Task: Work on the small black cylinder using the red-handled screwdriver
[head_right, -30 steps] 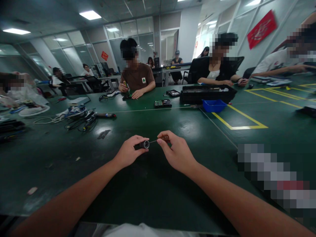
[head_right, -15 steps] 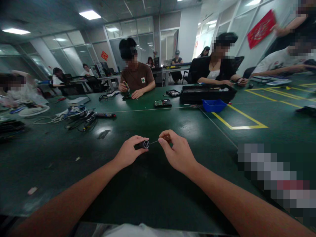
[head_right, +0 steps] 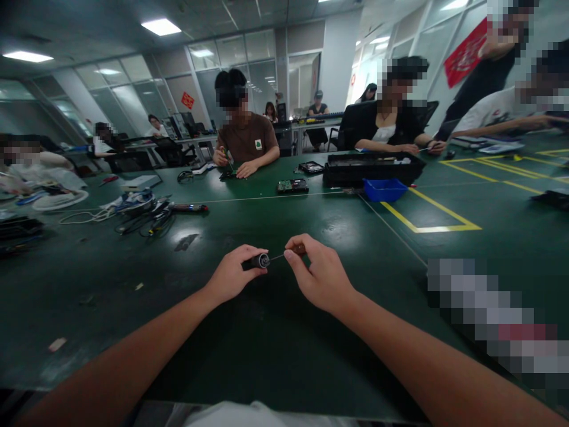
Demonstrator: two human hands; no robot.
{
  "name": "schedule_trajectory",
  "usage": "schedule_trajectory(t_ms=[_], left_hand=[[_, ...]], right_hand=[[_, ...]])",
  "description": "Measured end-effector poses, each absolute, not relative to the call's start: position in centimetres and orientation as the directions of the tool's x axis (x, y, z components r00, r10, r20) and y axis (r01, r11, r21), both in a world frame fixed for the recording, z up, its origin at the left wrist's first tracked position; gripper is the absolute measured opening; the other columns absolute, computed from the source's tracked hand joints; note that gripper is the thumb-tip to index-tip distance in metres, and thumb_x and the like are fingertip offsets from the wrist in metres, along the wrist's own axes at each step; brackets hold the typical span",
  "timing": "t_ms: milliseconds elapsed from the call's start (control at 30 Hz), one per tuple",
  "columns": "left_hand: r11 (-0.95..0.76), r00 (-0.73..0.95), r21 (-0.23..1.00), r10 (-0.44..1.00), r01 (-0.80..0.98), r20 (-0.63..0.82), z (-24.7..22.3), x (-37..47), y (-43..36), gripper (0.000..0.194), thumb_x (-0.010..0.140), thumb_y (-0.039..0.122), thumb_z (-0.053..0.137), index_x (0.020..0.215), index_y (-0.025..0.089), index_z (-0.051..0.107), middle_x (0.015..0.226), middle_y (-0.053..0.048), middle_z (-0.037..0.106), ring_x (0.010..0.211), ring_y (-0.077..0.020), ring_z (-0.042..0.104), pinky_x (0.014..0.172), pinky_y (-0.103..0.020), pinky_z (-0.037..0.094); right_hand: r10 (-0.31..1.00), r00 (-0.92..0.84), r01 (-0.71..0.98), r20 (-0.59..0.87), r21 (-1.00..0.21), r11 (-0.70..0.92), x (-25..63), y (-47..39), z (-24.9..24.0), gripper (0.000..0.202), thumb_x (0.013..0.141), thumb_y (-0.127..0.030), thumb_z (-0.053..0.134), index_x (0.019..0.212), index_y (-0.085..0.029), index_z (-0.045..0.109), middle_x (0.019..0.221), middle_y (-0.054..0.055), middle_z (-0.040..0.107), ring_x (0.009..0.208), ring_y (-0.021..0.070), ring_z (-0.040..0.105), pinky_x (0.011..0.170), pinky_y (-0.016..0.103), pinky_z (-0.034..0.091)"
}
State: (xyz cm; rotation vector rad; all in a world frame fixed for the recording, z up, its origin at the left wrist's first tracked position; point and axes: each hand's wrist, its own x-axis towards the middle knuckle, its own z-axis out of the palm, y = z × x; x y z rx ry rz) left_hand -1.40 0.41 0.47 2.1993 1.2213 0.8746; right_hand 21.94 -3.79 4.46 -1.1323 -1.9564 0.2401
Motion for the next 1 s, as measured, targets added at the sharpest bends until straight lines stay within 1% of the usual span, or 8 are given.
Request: schedule_trajectory(t_ms=[233,400,567,767,833,900,1000], left_hand=[[-0.480,0.403,0.667,0.871,0.569,0.282,0.69,-1.32,0.33,0.040,0.081,0.023,0.076,0.121,0.028,0.068,0.114,-0.004,0.066,0.109,-0.0221,0.060,0.100,-0.038,0.044],[-0.483,0.405,0.662,0.869,0.573,0.284,0.51,-1.40,0.42,0.041,0.082,0.024,0.076,0.121,0.029,0.068,0.115,-0.004,0.066,0.109,-0.0221,0.060,0.100,-0.039,0.044],[-0.487,0.398,0.673,0.867,0.557,0.299,0.38,-1.38,0.49,0.040,0.080,0.021,0.077,0.119,0.026,0.069,0.113,-0.004,0.067,0.108,-0.0211,0.061,0.099,-0.037,0.045],[-0.434,0.329,0.719,0.897,0.543,0.293,0.83,-1.21,0.21,0.038,0.082,0.027,0.076,0.119,0.025,0.067,0.113,-0.004,0.067,0.107,-0.0214,0.062,0.097,-0.037,0.047],[-0.401,0.274,0.770,0.914,0.496,0.299,0.86,-1.13,0.27,0.035,0.081,0.025,0.075,0.116,0.023,0.068,0.114,-0.005,0.066,0.107,-0.0213,0.062,0.097,-0.037,0.048],[-0.356,0.215,0.842,0.932,0.405,0.291,0.76,-1.09,0.51,0.033,0.083,0.025,0.072,0.115,0.021,0.066,0.116,-0.006,0.065,0.108,-0.0212,0.062,0.098,-0.036,0.048],[-0.264,0.155,0.936,0.960,0.232,0.233,0.49,-1.25,1.09,0.042,0.088,0.028,0.064,0.128,0.020,0.057,0.120,-0.008,0.064,0.106,-0.0201,0.062,0.095,-0.036,0.050]], right_hand=[[0.756,-0.252,0.587,0.604,-0.525,0.615,21.86,-3.82,4.44,0.009,0.097,-0.025,0.052,0.101,-0.021,0.058,0.089,0.003,0.069,0.082,0.0183,0.068,0.072,0.031,0.052],[0.774,-0.295,0.600,0.561,-0.521,0.607,21.80,-3.72,4.36,0.010,0.097,-0.026,0.051,0.101,-0.021,0.058,0.089,0.003,0.069,0.081,0.0184,0.068,0.072,0.031,0.051],[0.785,-0.274,0.637,0.556,-0.507,0.581,21.72,-3.66,4.50,0.010,0.096,-0.025,0.050,0.098,-0.020,0.058,0.086,0.004,0.068,0.079,0.0191,0.067,0.071,0.032,0.051],[0.813,-0.216,0.659,0.541,-0.534,0.530,21.76,-3.55,4.58,0.010,0.096,-0.025,0.050,0.096,-0.020,0.058,0.084,0.003,0.067,0.077,0.0191,0.066,0.069,0.032,0.049],[0.817,-0.208,0.660,0.537,-0.539,0.523,21.76,-3.51,4.53,0.010,0.096,-0.026,0.050,0.097,-0.020,0.059,0.085,0.004,0.068,0.078,0.0194,0.066,0.070,0.032,0.049],[0.820,-0.208,0.658,0.533,-0.544,0.521,21.76,-3.50,4.48,0.011,0.096,-0.027,0.050,0.098,-0.020,0.059,0.086,0.004,0.068,0.080,0.0197,0.067,0.070,0.033,0.050],[0.822,-0.210,0.653,0.529,-0.550,0.520,21.76,-3.55,4.51,0.010,0.096,-0.027,0.050,0.098,-0.021,0.059,0.086,0.004,0.068,0.080,0.0197,0.067,0.071,0.033,0.050]])
